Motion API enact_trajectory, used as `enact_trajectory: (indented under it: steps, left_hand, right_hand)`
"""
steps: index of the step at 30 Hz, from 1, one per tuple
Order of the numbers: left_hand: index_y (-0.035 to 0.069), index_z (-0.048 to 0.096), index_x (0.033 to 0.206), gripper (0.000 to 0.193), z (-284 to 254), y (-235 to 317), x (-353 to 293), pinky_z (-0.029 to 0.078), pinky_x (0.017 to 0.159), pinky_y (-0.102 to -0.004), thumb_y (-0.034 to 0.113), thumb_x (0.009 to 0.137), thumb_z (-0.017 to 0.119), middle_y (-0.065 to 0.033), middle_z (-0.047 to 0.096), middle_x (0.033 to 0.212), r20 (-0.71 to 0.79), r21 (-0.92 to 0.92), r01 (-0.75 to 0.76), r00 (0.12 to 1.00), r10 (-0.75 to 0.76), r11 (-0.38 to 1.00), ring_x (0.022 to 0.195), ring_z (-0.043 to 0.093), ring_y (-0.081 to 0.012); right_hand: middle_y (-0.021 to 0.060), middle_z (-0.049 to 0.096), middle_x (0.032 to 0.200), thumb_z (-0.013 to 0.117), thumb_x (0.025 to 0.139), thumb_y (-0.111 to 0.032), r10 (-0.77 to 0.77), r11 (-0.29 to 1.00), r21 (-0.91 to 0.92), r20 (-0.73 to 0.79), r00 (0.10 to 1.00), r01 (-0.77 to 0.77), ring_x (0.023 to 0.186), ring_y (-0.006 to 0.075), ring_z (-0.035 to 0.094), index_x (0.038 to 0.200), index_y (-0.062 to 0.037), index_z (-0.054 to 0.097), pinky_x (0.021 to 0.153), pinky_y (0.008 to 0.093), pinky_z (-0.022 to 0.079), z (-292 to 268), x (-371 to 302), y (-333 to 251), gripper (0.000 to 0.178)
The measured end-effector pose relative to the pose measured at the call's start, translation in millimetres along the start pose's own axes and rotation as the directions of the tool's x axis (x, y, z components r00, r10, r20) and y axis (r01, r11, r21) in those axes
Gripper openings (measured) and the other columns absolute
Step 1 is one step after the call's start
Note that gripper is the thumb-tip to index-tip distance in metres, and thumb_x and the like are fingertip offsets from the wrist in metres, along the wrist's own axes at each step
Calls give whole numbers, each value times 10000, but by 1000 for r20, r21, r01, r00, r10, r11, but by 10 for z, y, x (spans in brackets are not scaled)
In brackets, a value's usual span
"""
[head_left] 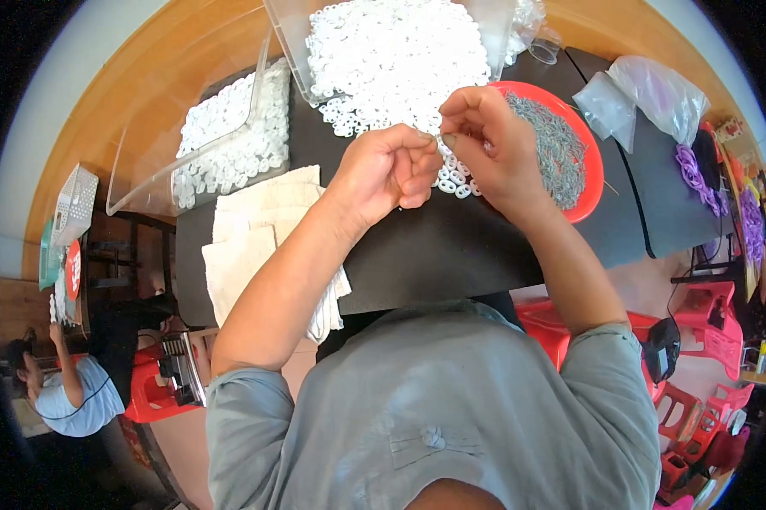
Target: Manually inserting small metal pins into white plastic components at a workshop table.
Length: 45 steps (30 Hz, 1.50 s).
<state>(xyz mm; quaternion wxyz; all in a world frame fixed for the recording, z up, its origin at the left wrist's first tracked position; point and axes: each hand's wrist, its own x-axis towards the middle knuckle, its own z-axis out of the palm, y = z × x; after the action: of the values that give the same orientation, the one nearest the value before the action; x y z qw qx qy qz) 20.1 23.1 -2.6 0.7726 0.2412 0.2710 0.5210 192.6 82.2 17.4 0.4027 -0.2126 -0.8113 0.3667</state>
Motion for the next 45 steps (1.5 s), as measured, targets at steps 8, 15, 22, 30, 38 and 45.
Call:
enact_trajectory:
  steps: [8,15,22,30,38,45]
  left_hand:
    - [-6,591,751,169,239,-24,-68,367,404,-276,131,850,591,-81,564,634,-301,369,-181,905,301,912,465,478,-126]
    - [13,632,834,49,241,-113,-68,417,519,-206,20,821,679,6,587,706,-2,872,-349,699,715,343,578,523,-59]
    - [7,613,820,53,207,-106,-61,413,541,-220,-2,813,664,-26,541,705,325,918,-380,561,761,-112,600,513,-68]
    - [15,617,793,86,320,-105,-128,377,463,-208,85,842,613,-17,566,622,-122,788,-295,785,608,540,500,480,-75]
    - [-26,628,811,162,309,-104,-120,348,399,-234,127,841,588,-71,571,625,-210,531,-298,861,464,793,451,472,-113]
    - [-36,626,806,147,336,-102,-132,341,390,-236,96,828,567,-83,574,630,-228,533,-296,852,471,793,440,469,-122]
  right_hand:
    - [55,592,879,552,822,117,31,996,80,-36,999,-28,826,80,569,1097,0,485,730,214,471,-49,19,47,305]
    - [64,608,731,575,815,53,-87,995,31,-150,985,92,646,126,610,1063,-33,527,585,263,480,-13,12,15,267]
    - [54,594,852,565,823,108,-40,999,17,-62,997,42,787,73,572,1090,-12,495,683,211,462,-21,-25,-48,301]
    - [51,594,848,554,839,115,-104,994,-29,-94,990,102,770,74,581,1078,-11,496,661,209,466,35,-50,-71,276]
    - [54,586,862,540,849,116,-157,988,-13,-122,980,156,769,77,587,1083,-19,477,655,209,468,74,-71,-30,277]
    - [74,569,920,530,842,129,-110,993,39,-106,988,115,818,97,576,1095,-15,459,700,219,466,67,-114,-34,300]
